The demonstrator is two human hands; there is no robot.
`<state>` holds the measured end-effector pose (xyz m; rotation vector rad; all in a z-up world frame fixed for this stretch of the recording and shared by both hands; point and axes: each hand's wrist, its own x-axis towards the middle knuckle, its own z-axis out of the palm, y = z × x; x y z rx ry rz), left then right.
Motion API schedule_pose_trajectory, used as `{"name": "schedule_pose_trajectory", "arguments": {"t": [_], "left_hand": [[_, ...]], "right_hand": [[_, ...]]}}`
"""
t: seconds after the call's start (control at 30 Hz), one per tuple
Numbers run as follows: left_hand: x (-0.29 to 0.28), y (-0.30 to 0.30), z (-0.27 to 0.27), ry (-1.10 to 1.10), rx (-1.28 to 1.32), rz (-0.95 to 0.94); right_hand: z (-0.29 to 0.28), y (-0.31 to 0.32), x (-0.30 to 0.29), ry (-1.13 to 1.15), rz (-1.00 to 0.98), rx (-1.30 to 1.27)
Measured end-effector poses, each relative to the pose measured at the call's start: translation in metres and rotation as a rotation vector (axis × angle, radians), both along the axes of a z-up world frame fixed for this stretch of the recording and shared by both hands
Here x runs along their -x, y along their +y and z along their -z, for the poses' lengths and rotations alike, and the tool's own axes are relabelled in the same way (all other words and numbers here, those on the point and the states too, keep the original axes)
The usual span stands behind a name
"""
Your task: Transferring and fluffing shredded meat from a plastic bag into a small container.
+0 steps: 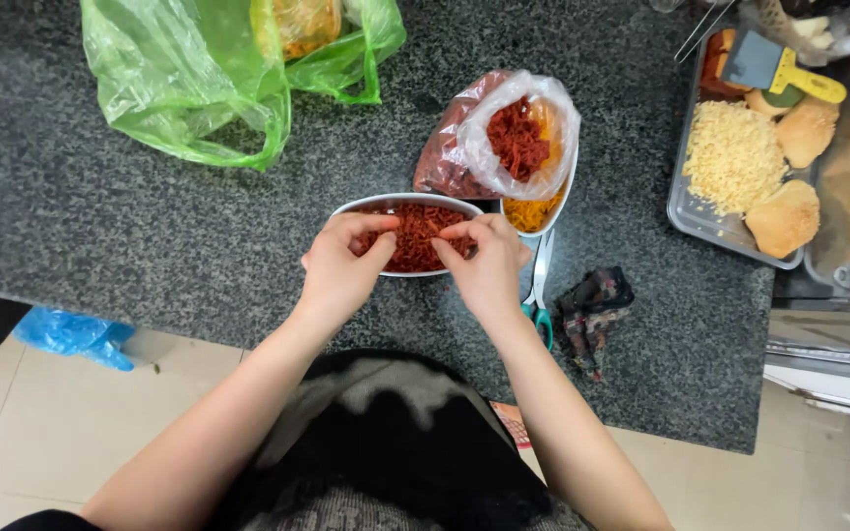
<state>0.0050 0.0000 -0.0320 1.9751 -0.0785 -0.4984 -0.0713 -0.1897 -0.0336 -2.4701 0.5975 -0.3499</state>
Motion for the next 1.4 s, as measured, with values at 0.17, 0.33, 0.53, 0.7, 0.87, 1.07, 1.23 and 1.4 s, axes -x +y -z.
{"name": "schedule_pose_trajectory", "arguments": {"t": [0.17,0.33,0.53,0.7,0.87,1.07,1.23,1.4], "left_hand": [[-0.001,0.005,-0.002,0.037,0.009,0.011],[0.002,0.006,-0.002,0.077,-0.001,0.02],[0.003,0.007,0.002,0.081,0.027,-0.001],[0.004,0.008,-0.003,0.094,0.033,0.023],[0.005,0.006,-0.001,0.091,0.024,0.045],[0.002,0.01,-0.003,0.083,0.046,0.033],[0.002,0.007,-0.014,0.031,0.06,0.061],[0.005,0.0,-0.065,-0.312,0.183,0.124]], "right_hand": [[-0.024,-0.004,-0.005,0.074,-0.104,0.03],[-0.025,-0.007,-0.013,0.114,-0.121,0.037],[-0.016,-0.042,-0.034,-0.024,-0.025,0.272],[-0.023,-0.101,-0.071,-0.037,0.091,0.516],[-0.02,-0.118,-0.09,0.204,0.061,0.547],[-0.043,-0.105,-0.08,0.19,0.079,0.432],[-0.1,-0.055,-0.044,-0.01,0.073,-0.289],[-0.112,-0.006,-0.006,-0.083,0.048,-0.966]]}}
